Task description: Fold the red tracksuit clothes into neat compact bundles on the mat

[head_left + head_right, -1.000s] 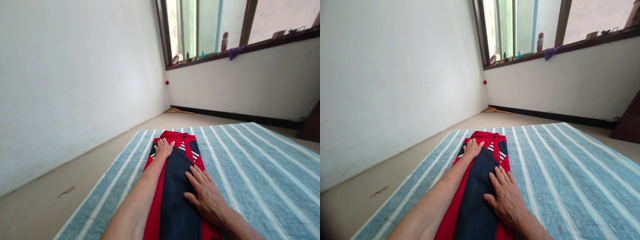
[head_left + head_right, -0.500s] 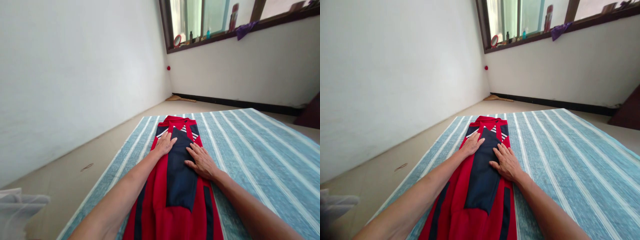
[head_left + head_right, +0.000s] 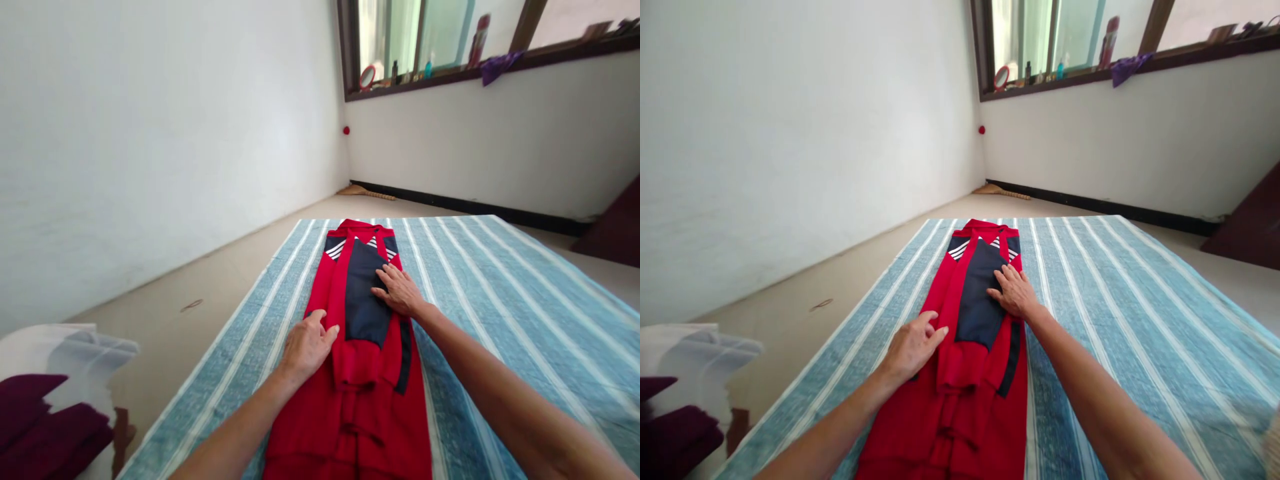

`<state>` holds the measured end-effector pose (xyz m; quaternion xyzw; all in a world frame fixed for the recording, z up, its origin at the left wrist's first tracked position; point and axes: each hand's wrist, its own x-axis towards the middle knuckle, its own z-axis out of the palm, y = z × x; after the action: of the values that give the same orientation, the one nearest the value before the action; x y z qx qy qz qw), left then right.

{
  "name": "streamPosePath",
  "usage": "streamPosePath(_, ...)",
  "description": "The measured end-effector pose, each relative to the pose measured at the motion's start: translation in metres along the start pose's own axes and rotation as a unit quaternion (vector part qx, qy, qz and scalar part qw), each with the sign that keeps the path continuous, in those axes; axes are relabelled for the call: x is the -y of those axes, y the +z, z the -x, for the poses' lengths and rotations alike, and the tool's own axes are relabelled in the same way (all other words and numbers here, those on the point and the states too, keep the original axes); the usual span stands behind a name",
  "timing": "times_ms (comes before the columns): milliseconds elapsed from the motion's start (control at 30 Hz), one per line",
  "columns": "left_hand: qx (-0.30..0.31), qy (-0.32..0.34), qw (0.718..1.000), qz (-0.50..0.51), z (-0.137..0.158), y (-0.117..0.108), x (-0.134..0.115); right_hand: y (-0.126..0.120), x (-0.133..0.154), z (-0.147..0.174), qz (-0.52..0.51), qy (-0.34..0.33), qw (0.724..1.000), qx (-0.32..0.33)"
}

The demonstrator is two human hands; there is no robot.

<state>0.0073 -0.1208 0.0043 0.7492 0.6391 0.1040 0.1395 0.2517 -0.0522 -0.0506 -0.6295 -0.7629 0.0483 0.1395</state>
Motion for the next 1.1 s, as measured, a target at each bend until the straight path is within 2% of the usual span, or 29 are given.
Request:
streamPosePath(133, 0.027, -0.027, 0.998, 0.056, 0.015, 0.007, -0.009, -0.011, 0.034, 0.031, -0.024, -0.020, 0.998, -0.045)
streamPosePath(233, 0.023, -0.043, 0.984, 0.170, 0.020, 0.019, -0.011, -0.010, 0.056, 0.059, -0.052, -0.048, 0.996, -0.062)
streamPosePath(300, 0.028, -0.061, 0.953, 0.294, 0.024, 0.021, -0.011, -0.008, 0.066, 0.073, -0.066, -0.055, 0.994, -0.072)
streamPosePath(400, 0.026, -0.083, 0.880, 0.467, 0.031, 0.011, -0.008, -0.007, 0.070, 0.083, -0.080, -0.055, 0.991, -0.087)
streamPosePath(467, 0.004, -0.093, 0.846, 0.525, 0.035, -0.001, -0.004, -0.009, 0.068, 0.081, -0.086, -0.047, 0.990, -0.097)
streamPosePath(533, -0.013, -0.106, 0.833, 0.543, 0.039, -0.010, 0.002, -0.011, 0.066, 0.077, -0.087, -0.037, 0.990, -0.106)
streamPosePath(667, -0.008, -0.141, 0.827, 0.545, 0.044, -0.010, 0.013, -0.013, 0.065, 0.061, -0.086, -0.035, 0.989, -0.112)
streamPosePath(800, -0.020, -0.155, 0.844, 0.512, 0.048, -0.003, 0.019, -0.014, 0.069, 0.038, -0.079, -0.053, 0.989, -0.116)
streamPosePath(933, -0.023, -0.157, 0.861, 0.484, 0.053, 0.004, 0.026, -0.016, 0.068, -0.001, -0.059, -0.053, 0.993, -0.091)
streamPosePath(1100, 0.006, -0.149, 0.863, 0.482, 0.054, 0.014, 0.041, -0.010, 0.064, -0.062, -0.046, -0.041, 0.997, -0.050)
